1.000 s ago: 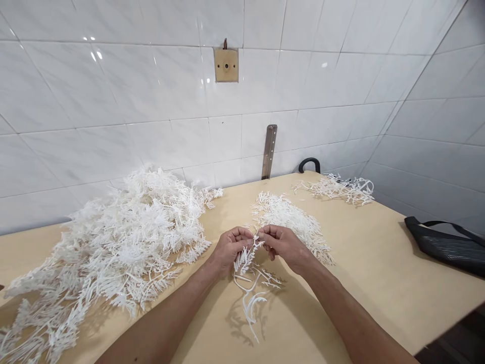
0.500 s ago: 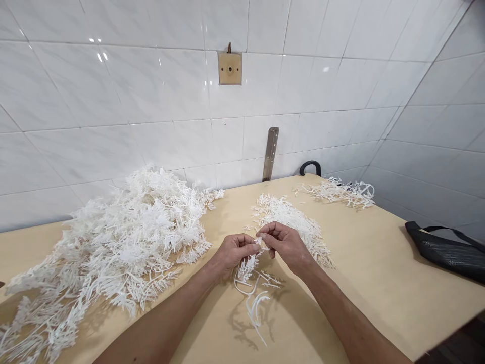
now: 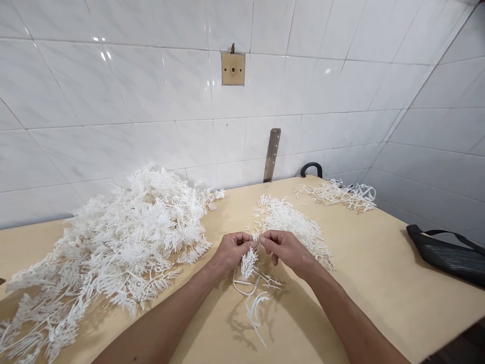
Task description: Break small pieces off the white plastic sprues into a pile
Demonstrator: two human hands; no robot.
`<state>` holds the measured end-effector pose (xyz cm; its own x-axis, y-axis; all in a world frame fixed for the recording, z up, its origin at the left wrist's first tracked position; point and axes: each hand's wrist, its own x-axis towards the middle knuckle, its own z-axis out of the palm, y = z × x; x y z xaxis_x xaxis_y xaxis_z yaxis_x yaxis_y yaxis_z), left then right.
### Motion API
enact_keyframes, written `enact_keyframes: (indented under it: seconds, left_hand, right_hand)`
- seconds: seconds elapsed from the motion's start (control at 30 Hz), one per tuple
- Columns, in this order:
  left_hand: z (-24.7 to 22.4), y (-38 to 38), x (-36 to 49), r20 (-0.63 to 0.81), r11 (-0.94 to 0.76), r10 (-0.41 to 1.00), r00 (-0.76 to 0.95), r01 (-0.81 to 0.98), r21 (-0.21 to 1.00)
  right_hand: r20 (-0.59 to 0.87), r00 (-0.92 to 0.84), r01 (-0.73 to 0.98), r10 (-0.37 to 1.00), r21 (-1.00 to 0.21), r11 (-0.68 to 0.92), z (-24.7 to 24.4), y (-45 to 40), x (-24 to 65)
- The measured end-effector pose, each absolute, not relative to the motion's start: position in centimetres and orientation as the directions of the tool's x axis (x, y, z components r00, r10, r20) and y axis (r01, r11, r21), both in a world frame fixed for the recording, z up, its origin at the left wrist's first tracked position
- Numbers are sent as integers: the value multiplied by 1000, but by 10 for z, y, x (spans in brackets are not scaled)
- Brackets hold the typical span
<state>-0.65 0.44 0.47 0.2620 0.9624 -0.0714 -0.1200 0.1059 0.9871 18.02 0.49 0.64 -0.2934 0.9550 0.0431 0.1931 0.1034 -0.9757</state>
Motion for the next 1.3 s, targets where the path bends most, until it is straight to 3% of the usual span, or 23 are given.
enact_keyframes:
  seconds: [0.33, 0.57, 0.77, 0.9, 1.07, 1.13, 1.3]
  left_hand:
    - [4, 3, -5, -59, 83, 972, 229, -96, 992]
    - [1, 1, -2, 42, -49, 988, 148, 43, 998]
    - [-6, 4, -4, 80, -83, 986, 145, 15, 996]
    - [-5, 2, -6, 162, -175, 978, 133, 95, 980]
    - [2, -7, 2, 224, -245, 947, 230, 68, 967]
    - [3, -8, 5, 191, -203, 946, 262, 18, 979]
    - [3, -4, 2, 38, -17, 973, 228, -93, 996]
  right_hand:
    - [47, -216, 422, 975, -896, 136, 13, 2, 178]
    - [168, -170, 611, 971, -755, 237, 13, -1, 168]
    - [115, -133, 546, 984, -821, 170, 9, 0, 161]
    - [39, -99, 513, 994, -854, 84, 4, -2, 154]
    - [110, 13, 673, 994, -736, 73, -6, 3, 152]
    - [132, 58, 692, 989, -720, 56, -8, 7, 156]
    - [77, 196, 488, 978, -872, -29, -5, 13, 170]
